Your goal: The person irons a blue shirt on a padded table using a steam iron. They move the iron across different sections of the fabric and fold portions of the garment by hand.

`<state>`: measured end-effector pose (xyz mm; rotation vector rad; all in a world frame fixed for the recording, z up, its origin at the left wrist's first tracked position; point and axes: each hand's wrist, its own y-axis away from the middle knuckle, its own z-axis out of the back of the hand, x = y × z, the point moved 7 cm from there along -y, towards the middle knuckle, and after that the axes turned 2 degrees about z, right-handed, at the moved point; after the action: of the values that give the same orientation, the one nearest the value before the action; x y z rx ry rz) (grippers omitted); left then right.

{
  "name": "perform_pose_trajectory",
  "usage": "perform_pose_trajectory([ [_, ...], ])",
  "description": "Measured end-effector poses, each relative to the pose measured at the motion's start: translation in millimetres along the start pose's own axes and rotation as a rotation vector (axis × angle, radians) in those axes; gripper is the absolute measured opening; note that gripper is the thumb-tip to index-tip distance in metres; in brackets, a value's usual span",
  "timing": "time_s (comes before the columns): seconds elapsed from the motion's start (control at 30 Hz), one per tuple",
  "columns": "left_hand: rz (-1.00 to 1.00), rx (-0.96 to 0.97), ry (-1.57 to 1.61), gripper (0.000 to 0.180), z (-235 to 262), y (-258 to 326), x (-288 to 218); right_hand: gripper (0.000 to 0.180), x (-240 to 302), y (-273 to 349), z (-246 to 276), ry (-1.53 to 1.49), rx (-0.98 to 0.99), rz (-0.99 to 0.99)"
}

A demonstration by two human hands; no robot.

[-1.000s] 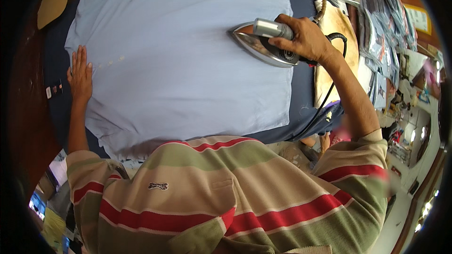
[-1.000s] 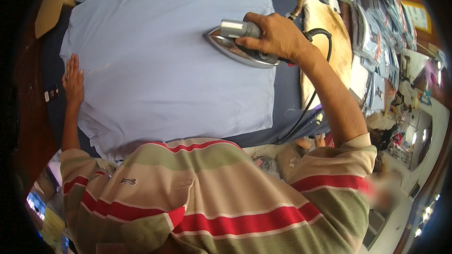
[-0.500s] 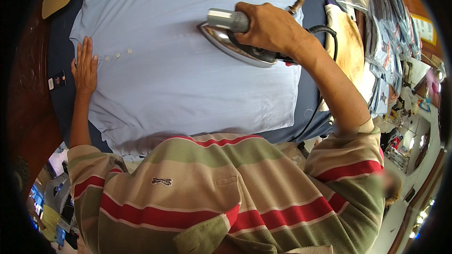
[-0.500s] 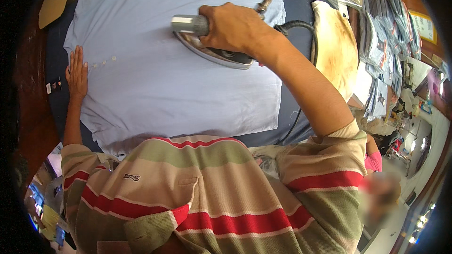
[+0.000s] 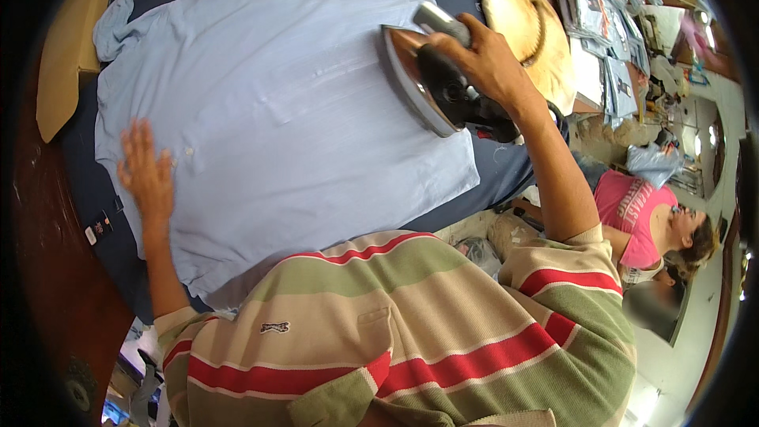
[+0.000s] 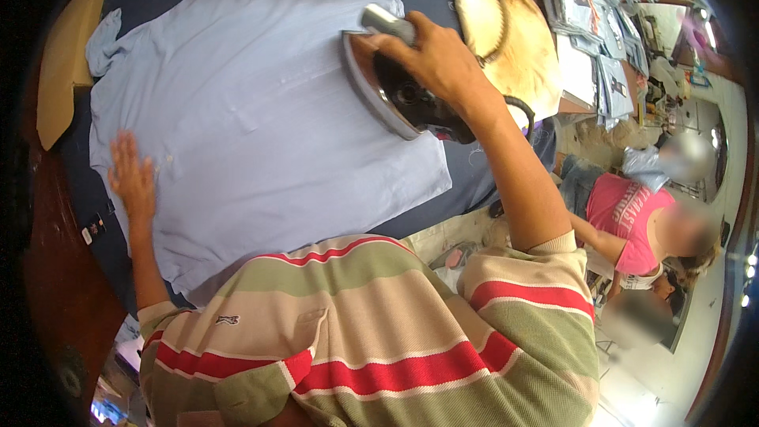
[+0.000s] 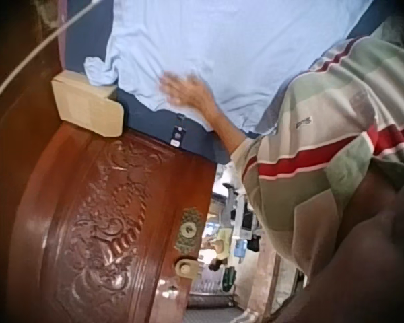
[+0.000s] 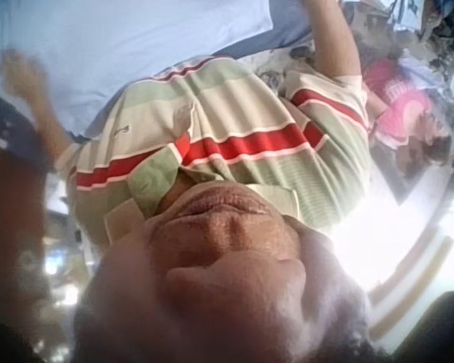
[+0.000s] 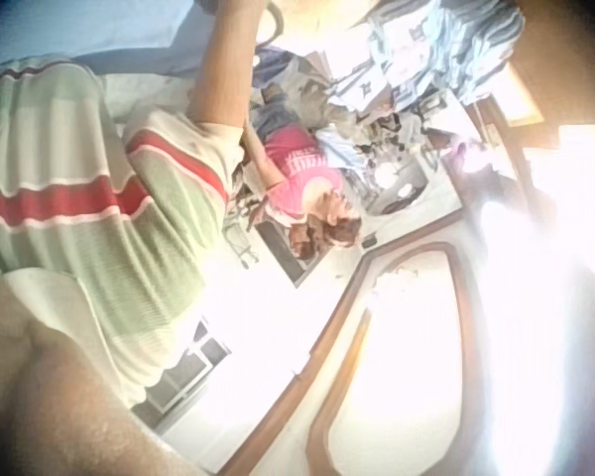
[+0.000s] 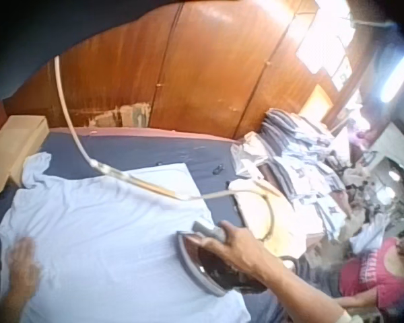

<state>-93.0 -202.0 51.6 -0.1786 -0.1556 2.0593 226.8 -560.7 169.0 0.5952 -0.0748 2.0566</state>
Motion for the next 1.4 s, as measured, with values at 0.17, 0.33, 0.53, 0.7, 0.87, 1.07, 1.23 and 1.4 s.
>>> perform_pose_trajectory([
  [0.17,-0.369,0.162,0.408,0.049,11.0,-61.3,-186.6,0.057,-45.9,0.0,7.0,0.071,-0.038,-0.154],
  [0.33,-0.582,0.124,0.421,0.039,-12.2,-82.0,-274.2,0.052,-49.1,-22.1,9.5,0.107,-0.135,-0.043],
  [0.53,-0.476,0.150,0.343,0.047,-34.3,-77.0,-269.1,0.052,-26.4,-19.1,-0.5,0.040,0.066,0.105],
  [0.7,-0.467,0.140,0.359,0.053,-32.3,-75.4,-270.6,0.054,-14.6,-21.6,-7.0,0.254,0.152,0.226],
  [0.87,-0.432,0.184,0.364,0.055,-28.4,-73.3,-271.2,0.055,-17.9,-51.7,1.4,0.198,0.012,0.201],
  [1.07,-0.328,0.186,0.333,0.053,-22.3,-76.4,-281.7,0.058,-51.2,-59.7,9.1,0.121,-0.051,0.152],
  [1.23,-0.347,-0.110,0.501,0.038,0.8,-83.3,-332.8,0.060,-80.7,-24.0,53.3,0.004,-0.088,0.027],
  [1.4,-0.302,-0.105,0.558,0.020,-24.3,-112.4,-401.9,0.061,-101.4,-14.4,89.6,-0.022,-0.130,0.054],
])
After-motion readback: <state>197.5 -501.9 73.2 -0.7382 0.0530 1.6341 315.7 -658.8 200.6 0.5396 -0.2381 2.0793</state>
